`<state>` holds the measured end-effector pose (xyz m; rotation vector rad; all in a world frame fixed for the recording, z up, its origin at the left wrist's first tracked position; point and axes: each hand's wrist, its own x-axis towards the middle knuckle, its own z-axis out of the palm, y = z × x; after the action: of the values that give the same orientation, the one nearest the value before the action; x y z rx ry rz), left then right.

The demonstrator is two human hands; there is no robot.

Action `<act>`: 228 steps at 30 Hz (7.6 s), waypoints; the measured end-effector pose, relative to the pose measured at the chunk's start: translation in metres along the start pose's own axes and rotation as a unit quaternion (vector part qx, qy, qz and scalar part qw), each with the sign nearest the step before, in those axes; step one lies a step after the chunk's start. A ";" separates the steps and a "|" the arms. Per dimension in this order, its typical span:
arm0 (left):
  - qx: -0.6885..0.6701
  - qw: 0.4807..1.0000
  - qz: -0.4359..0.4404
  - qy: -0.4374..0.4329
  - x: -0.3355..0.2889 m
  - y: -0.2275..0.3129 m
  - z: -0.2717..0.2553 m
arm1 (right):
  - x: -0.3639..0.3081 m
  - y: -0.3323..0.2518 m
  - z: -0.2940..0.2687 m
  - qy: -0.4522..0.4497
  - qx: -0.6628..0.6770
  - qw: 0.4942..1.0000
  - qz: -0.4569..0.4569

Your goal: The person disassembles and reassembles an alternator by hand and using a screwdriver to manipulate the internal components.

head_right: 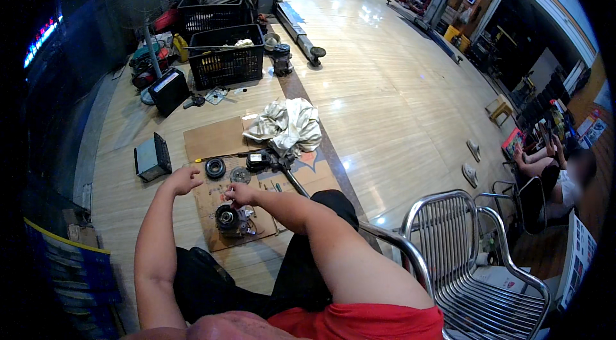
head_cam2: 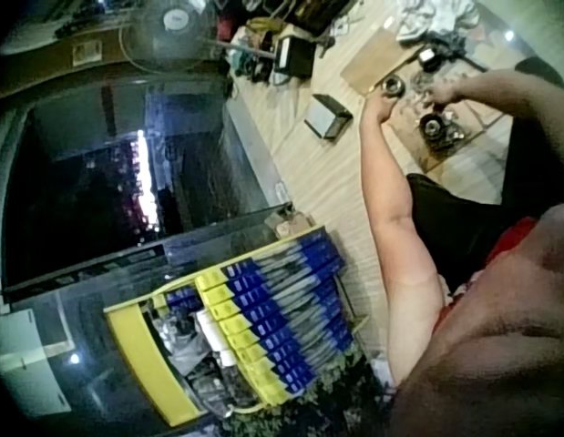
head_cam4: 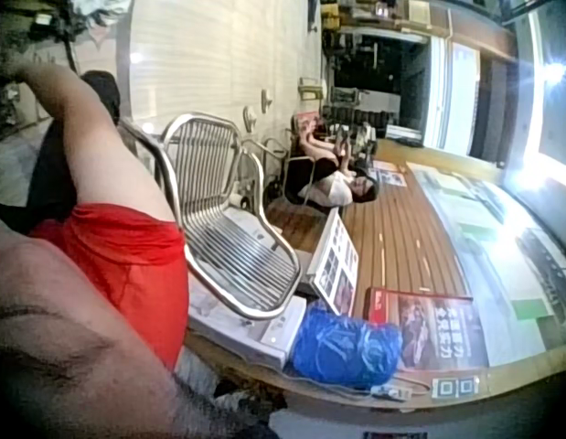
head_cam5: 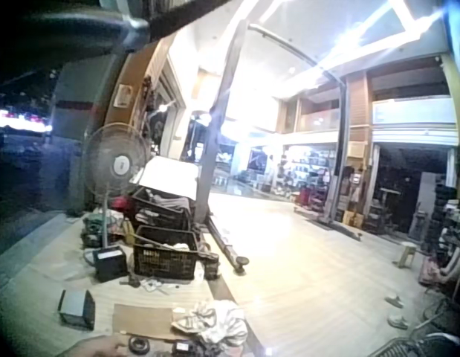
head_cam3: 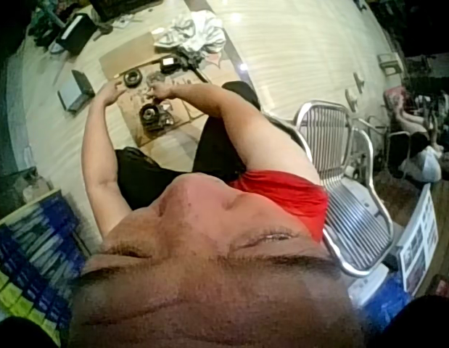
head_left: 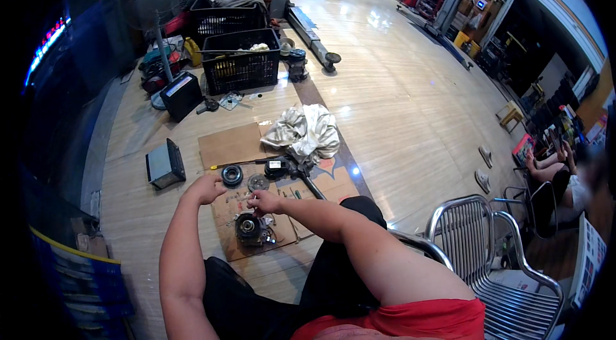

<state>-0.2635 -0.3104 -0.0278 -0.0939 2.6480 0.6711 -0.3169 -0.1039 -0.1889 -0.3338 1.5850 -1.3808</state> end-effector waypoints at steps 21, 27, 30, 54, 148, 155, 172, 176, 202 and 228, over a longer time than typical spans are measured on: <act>0.035 0.999 0.020 0.020 0.001 -0.014 0.006 | 0.006 -0.001 0.012 0.002 -0.066 0.998 -0.011; 0.070 0.997 0.032 0.027 0.010 -0.026 0.013 | 0.010 0.003 0.011 0.010 -0.168 0.985 -0.035; 0.075 0.995 0.042 0.057 0.010 -0.037 0.018 | 0.007 -0.002 0.017 0.018 -0.229 0.971 -0.065; 0.061 0.997 0.028 0.040 0.003 -0.025 0.007 | 0.021 0.019 0.007 0.066 -0.353 0.913 -0.193; 0.035 0.999 0.006 0.019 -0.003 -0.018 0.000 | 0.008 -0.017 0.016 0.077 -0.495 0.848 -0.174; 0.021 1.000 0.012 0.012 0.000 -0.024 0.004 | 0.010 -0.015 0.017 0.031 -0.523 0.834 -0.172; 0.007 0.999 0.015 0.046 -0.008 -0.009 -0.002 | 0.015 -0.010 0.012 -0.020 -0.508 0.850 -0.140; -0.022 0.999 -0.010 0.032 0.004 -0.019 0.008 | 0.018 -0.003 0.011 0.003 -0.522 0.840 -0.146; 0.016 1.000 0.008 0.014 0.015 -0.009 0.008 | 0.015 0.009 -0.010 0.124 -0.383 0.904 -0.144; 0.028 1.000 0.007 0.004 -0.015 -0.014 -0.007 | 0.003 0.003 0.011 -0.017 -0.117 0.993 -0.023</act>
<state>-0.2504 -0.3267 -0.0222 -0.0625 2.6753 0.6013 -0.3082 -0.1121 -0.1918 -0.5343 1.7229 -1.2175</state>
